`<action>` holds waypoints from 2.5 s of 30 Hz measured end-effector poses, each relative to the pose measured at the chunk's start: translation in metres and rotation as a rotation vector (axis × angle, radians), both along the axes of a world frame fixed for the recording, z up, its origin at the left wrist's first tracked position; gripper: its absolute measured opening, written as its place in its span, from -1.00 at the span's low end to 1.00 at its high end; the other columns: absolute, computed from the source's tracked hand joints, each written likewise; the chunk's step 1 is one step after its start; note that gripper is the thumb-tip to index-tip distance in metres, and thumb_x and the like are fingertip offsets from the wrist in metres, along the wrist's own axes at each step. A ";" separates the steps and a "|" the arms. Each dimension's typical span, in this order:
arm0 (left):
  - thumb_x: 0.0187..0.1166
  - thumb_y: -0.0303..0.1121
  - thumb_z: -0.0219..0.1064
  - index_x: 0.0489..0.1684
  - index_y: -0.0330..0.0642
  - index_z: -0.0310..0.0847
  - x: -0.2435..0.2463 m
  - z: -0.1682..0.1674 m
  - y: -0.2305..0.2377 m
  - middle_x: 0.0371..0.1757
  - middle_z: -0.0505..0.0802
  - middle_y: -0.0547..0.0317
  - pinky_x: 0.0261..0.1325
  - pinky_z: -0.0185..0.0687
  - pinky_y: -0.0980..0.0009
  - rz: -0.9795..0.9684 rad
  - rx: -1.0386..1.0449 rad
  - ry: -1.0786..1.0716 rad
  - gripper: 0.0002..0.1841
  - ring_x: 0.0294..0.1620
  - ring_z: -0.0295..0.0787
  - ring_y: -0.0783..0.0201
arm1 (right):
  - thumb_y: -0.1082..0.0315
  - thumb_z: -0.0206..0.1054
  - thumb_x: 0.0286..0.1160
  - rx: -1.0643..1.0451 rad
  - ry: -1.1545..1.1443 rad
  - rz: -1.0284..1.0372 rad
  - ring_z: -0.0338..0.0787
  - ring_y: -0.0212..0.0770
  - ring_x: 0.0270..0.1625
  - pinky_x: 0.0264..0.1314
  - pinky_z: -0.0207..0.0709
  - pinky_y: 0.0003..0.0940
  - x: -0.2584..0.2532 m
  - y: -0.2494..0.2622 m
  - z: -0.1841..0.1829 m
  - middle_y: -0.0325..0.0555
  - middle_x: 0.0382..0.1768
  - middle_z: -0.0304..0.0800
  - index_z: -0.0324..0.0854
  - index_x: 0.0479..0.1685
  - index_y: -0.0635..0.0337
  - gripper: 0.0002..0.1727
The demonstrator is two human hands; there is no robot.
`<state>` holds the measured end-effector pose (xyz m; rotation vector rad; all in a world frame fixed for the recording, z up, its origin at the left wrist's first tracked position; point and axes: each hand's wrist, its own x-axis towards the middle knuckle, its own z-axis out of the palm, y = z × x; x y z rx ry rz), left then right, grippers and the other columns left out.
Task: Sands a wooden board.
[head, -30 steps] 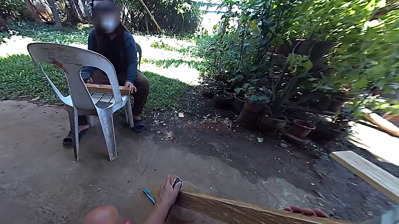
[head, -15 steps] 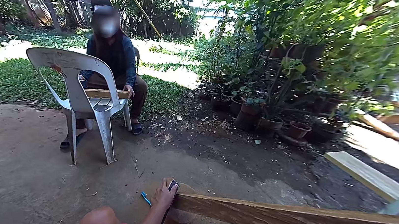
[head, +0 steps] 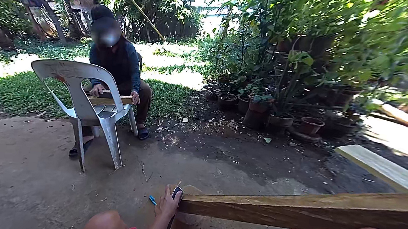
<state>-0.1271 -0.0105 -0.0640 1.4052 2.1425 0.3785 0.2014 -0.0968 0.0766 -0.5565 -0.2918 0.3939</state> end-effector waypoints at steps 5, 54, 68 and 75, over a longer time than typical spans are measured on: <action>0.70 0.35 0.02 0.92 0.04 -0.03 0.012 0.014 -0.006 0.45 0.75 -0.24 0.53 0.47 -0.26 -0.035 -0.028 0.010 -0.13 0.52 0.65 -0.21 | -0.50 -0.20 0.56 -0.054 0.019 0.000 0.46 -0.19 0.60 0.57 0.43 -0.01 0.004 0.002 -0.006 -0.12 0.61 0.36 -0.10 0.81 -0.11 -0.07; 0.64 0.40 0.04 0.93 0.00 0.01 0.070 0.066 -0.056 0.36 0.76 -0.32 0.36 0.61 -0.16 -0.471 0.264 0.034 -0.06 0.28 0.78 -0.25 | -0.27 -0.48 0.76 -0.029 0.011 -0.023 0.49 -0.22 0.56 0.52 0.46 -0.08 -0.018 -0.013 0.011 -0.07 0.57 0.36 -0.12 0.78 0.00 -0.24; 0.71 0.32 0.04 0.95 -0.03 -0.06 0.053 0.071 -0.056 0.48 0.67 -0.40 0.45 0.55 -0.22 -0.430 0.106 0.008 -0.10 0.40 0.70 -0.32 | -0.28 -0.46 0.75 -0.041 0.005 -0.002 0.55 -0.27 0.49 0.45 0.51 -0.11 -0.026 -0.021 0.014 -0.11 0.49 0.42 -0.09 0.75 0.01 -0.24; 0.68 0.40 -0.02 0.95 0.07 -0.07 0.019 0.031 -0.023 0.49 0.72 -0.25 0.43 0.55 -0.29 -0.225 0.018 0.001 -0.09 0.44 0.72 -0.24 | -0.38 -0.49 0.70 -0.023 0.026 -0.016 0.51 -0.15 0.56 0.51 0.47 0.04 -0.015 -0.008 0.008 -0.05 0.57 0.40 -0.07 0.79 -0.05 -0.17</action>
